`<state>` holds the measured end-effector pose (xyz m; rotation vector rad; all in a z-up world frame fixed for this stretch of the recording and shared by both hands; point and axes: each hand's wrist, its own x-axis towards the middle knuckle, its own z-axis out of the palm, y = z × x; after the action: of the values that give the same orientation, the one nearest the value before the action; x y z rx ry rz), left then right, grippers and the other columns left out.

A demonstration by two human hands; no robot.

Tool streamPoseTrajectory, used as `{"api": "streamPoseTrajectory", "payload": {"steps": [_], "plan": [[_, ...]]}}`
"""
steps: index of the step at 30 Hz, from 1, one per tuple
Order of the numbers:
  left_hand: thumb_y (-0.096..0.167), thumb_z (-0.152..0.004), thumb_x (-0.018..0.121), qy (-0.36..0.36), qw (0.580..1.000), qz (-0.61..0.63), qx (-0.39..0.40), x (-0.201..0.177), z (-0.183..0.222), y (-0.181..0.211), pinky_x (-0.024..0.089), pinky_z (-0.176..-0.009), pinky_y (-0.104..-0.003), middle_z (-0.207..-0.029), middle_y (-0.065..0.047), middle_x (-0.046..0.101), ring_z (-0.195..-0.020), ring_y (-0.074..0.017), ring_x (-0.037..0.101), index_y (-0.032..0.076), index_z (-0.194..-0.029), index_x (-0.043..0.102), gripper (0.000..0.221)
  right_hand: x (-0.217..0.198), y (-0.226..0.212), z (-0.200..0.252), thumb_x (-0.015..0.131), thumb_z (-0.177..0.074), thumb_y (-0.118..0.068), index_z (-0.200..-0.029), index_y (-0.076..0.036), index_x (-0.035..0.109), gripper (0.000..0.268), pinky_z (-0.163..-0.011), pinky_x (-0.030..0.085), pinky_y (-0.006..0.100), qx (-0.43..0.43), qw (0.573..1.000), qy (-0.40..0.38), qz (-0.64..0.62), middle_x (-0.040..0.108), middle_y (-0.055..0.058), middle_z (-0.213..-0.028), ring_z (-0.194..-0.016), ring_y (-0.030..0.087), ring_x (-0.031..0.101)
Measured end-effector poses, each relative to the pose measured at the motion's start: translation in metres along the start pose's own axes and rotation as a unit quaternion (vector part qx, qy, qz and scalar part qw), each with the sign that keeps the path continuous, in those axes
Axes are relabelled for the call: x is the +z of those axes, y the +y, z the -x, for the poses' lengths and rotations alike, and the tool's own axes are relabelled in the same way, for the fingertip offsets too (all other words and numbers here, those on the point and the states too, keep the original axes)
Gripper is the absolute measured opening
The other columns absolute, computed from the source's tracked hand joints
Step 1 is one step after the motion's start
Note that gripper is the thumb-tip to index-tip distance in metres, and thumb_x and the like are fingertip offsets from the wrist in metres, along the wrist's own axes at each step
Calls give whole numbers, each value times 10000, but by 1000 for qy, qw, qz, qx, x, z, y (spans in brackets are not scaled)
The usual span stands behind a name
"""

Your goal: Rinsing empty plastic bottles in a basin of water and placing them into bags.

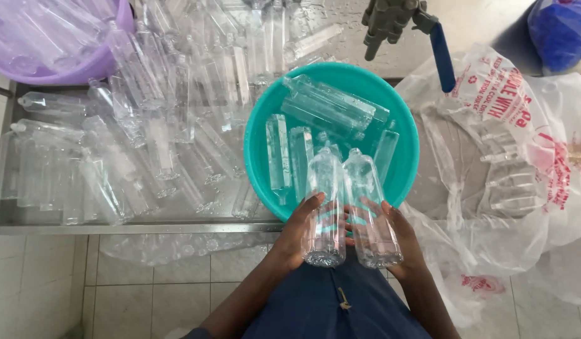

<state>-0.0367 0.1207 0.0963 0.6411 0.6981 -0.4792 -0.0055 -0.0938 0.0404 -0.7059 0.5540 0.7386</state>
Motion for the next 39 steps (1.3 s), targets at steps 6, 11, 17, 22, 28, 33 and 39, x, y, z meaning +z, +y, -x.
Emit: {"api": "streamPoseTrajectory", "payload": {"steps": [6, 11, 17, 22, 28, 33, 39], "plan": [[491, -901, 759, 18, 1000, -26, -1, 18, 10, 12, 463, -1142, -694, -1786, -220, 313, -1585, -481, 393, 133, -1726, 335, 994, 18, 2, 7, 615, -983, -496, -1489, -63, 570, 668, -879, 614, 672, -16, 1000, 19, 15, 674, 282, -1442, -1169, 502, 720], [561, -939, 725, -19, 996, -83, 14, -6, -12, 1, 410, -1152, -743, -1808, -256, 191, -1579, -520, 381, 137, -1754, 105, 1109, 10, 7, 8, 628, -929, -489, -1571, -87, 503, 768, -919, 579, 743, -41, 998, 18, 37, 639, 268, -1480, -1189, 513, 698], [654, -982, 648, -62, 988, -133, 47, -19, -29, -3, 473, -1120, -700, -1710, -311, 390, -1514, -546, 454, 115, -1765, 23, 1137, 28, 7, 24, 592, -967, -464, -1628, -76, 487, 774, -1107, 457, 714, -72, 989, 48, 121, 599, 237, -1564, -1400, 452, 580], [561, -1030, 610, -47, 989, -137, 19, -43, -46, 0, 418, -1181, -699, -1827, -249, 46, -1636, -527, 195, 116, -1767, 12, 1048, 28, -4, 31, 514, -1045, -541, -1780, -269, 200, 844, -1330, 43, 629, -84, 974, 73, 200, 192, 241, -1797, -1683, 413, 31], [613, -746, 688, 3, 962, -271, -34, -27, -47, 26, 115, -1336, -497, -1870, 98, 27, -1716, -156, 2, 358, -1762, 204, 1154, 3, -3, 6, 703, -763, -657, -1766, -256, 72, 1251, -1297, 207, 560, -62, 973, 66, 211, 109, 43, -1859, -1703, 292, 87], [462, -779, 683, -5, 988, -143, -50, -29, -59, 29, 531, -1046, -683, -1673, -281, 494, -1441, -507, 595, 228, -1743, 269, 1075, 9, -6, 3, 547, -819, -739, -1759, -282, 212, 1098, -1328, 94, 519, -68, 959, 82, 262, 184, 25, -1855, -1688, 250, 233], [533, -798, 626, 81, 992, -68, -66, -21, -51, 36, 523, -1073, -615, -1477, -254, 607, -1344, -451, 643, 170, -1675, 417, 972, 3, 6, -10, 644, -908, -571, -1701, -162, 290, 960, -821, 644, 538, -35, 999, 11, 33, 714, 237, -1323, -1039, 377, 768]]}}
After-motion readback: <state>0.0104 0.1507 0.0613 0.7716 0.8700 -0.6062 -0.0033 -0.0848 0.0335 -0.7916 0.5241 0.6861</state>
